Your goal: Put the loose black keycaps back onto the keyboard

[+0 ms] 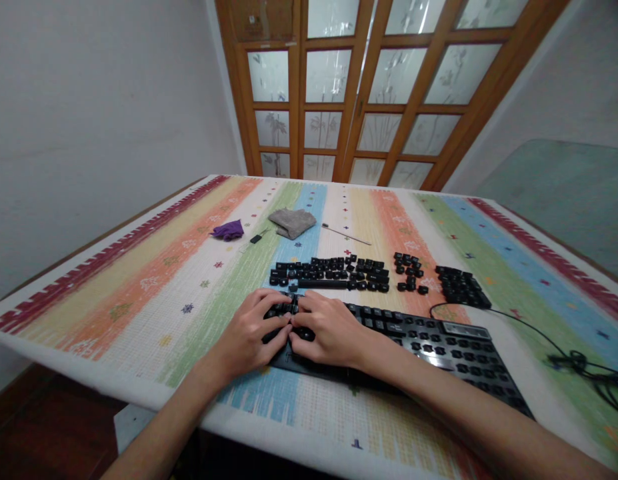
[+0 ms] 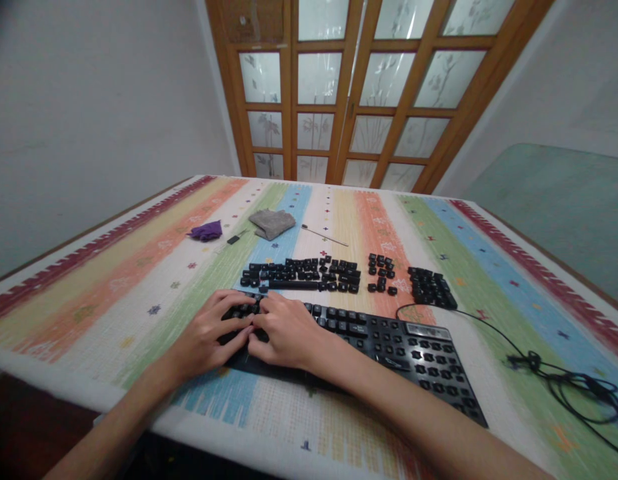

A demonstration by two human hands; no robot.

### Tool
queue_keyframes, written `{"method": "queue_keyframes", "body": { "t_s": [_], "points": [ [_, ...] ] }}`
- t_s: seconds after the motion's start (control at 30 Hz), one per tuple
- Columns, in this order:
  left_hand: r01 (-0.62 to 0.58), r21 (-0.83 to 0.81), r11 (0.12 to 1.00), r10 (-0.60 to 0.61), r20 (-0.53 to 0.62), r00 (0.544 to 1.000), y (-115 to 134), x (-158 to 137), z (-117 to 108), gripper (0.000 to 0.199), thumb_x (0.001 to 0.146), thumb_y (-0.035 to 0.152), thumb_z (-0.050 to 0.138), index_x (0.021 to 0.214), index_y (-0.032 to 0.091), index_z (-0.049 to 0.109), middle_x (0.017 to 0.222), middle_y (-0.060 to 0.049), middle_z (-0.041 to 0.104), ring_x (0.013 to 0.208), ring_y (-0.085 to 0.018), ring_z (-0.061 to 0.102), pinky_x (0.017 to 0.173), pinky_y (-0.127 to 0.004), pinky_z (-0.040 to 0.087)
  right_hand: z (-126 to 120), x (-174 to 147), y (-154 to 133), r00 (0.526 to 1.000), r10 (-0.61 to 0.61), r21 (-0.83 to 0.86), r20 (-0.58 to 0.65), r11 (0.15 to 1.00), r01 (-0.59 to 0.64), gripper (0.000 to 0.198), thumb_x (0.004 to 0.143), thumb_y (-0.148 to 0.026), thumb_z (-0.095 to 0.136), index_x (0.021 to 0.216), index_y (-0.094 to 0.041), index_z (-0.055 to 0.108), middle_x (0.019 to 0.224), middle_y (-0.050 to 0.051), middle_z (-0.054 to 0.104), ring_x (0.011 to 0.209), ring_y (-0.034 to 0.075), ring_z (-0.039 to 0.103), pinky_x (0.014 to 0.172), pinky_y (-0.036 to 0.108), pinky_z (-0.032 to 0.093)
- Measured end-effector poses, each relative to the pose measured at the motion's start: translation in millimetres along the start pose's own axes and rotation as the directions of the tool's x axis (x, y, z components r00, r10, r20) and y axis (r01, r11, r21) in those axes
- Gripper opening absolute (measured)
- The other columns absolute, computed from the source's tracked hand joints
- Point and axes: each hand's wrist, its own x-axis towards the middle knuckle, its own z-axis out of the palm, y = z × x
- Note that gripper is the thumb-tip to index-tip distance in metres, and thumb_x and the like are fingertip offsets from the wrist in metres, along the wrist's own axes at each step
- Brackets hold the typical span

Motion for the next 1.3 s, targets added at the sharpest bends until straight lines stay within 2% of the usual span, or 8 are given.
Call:
{"method": "queue_keyframes", "body": {
  "t_s": [0.43, 0.63, 0.73, 0.8, 0.9, 1.0, 1.13, 1.3],
  "points": [
    [-0.016, 0.025, 1.0, 0.015, 0.015, 1.0, 1, -2, 2, 0.018, 0.088, 0.011, 0.06, 0.091, 0.02, 0.075, 0.114, -0.01, 0.066, 0.111, -0.027, 0.056, 0.098, -0.047, 0.05, -1, 2, -6, 0.997, -0.014, -0.054, 0.075, 0.998, 0.018, 0.016, 0.087, -0.025, 0.058, 0.086, -0.016, 0.071, 0.087, 0.009, 0.067, 0.081, 0.021, 0.055, 0.061, 0.031, 0.037],
    [-0.006, -0.016, 1.0, 0.005, -0.025, 1.0, 0, -7, 6, 0.018, 0.088, 0.011, 0.06, 0.099, 0.018, 0.072, 0.108, -0.01, 0.068, 0.107, -0.025, 0.058, 0.096, -0.044, 0.052, -19, 13, 3, 0.995, -0.013, -0.007, 0.103, 1.0, 0.013, 0.017, 0.087, -0.024, 0.06, 0.079, -0.017, 0.073, 0.079, 0.006, 0.066, 0.079, 0.019, 0.055, 0.063, 0.03, 0.038],
    [-0.01, -0.013, 1.0, 0.009, -0.046, 0.999, -1, -8, 7, 0.018, 0.089, 0.011, 0.06, 0.102, 0.017, 0.07, 0.107, -0.01, 0.068, 0.107, -0.025, 0.059, 0.097, -0.044, 0.051, -30, 21, 25, 0.995, 0.102, 0.011, -0.001, 0.995, -0.102, 0.016, 0.088, -0.02, 0.059, 0.084, -0.017, 0.074, 0.084, 0.007, 0.067, 0.084, 0.019, 0.058, 0.072, 0.03, 0.041],
    [-0.015, -0.004, 1.0, 0.015, -0.056, 0.998, -1, -8, 7, 0.018, 0.09, 0.011, 0.059, 0.103, 0.017, 0.07, 0.107, -0.01, 0.069, 0.106, -0.024, 0.059, 0.096, -0.044, 0.051, -33, 27, 45, 0.973, 0.224, -0.005, -0.057, 0.974, -0.225, 0.017, 0.089, -0.02, 0.058, 0.084, -0.017, 0.074, 0.085, 0.007, 0.067, 0.087, 0.02, 0.059, 0.079, 0.031, 0.042],
    [-0.022, 0.013, 1.0, 0.023, -0.076, 0.997, -3, -8, 7, 0.02, 0.091, 0.011, 0.059, 0.107, 0.017, 0.07, 0.108, -0.01, 0.069, 0.106, -0.024, 0.059, 0.094, -0.045, 0.052, -31, 35, 74, 0.926, 0.373, -0.042, -0.06, 0.926, -0.376, 0.018, 0.089, -0.021, 0.058, 0.086, -0.017, 0.075, 0.086, 0.007, 0.069, 0.089, 0.02, 0.06, 0.082, 0.031, 0.042],
    [-0.058, 0.029, 0.998, 0.06, -0.096, 0.994, -4, -9, 8, 0.02, 0.091, 0.011, 0.059, 0.107, 0.016, 0.07, 0.109, -0.01, 0.069, 0.107, -0.025, 0.059, 0.092, -0.047, 0.053, -24, 43, 95, 0.903, 0.427, -0.063, -0.058, 0.901, -0.43, 0.019, 0.089, -0.02, 0.059, 0.09, -0.015, 0.077, 0.09, 0.008, 0.071, 0.09, 0.021, 0.061, 0.084, 0.031, 0.042],
    [-0.107, 0.034, 0.994, 0.11, -0.087, 0.99, -5, -10, 9, 0.019, 0.091, 0.011, 0.058, 0.105, 0.016, 0.07, 0.11, -0.01, 0.072, 0.109, -0.027, 0.059, 0.089, -0.048, 0.053, -15, 53, 107, 0.882, 0.467, -0.09, -0.059, 0.878, -0.471, 0.023, 0.091, -0.022, 0.057, 0.097, -0.014, 0.077, 0.097, 0.011, 0.072, 0.098, 0.024, 0.06, 0.087, 0.032, 0.042],
    [-0.078, 0.017, 0.997, 0.079, -0.063, 0.995, -4, -9, 8, 0.019, 0.09, 0.011, 0.059, 0.103, 0.018, 0.072, 0.108, -0.009, 0.073, 0.108, -0.027, 0.061, 0.089, -0.049, 0.053, -6, 63, 113, 0.869, 0.493, -0.115, -0.04, 0.862, -0.494, 0.024, 0.09, -0.021, 0.056, 0.094, -0.013, 0.078, 0.099, 0.014, 0.071, 0.101, 0.027, 0.058, 0.088, 0.034, 0.041]
  ]
}}
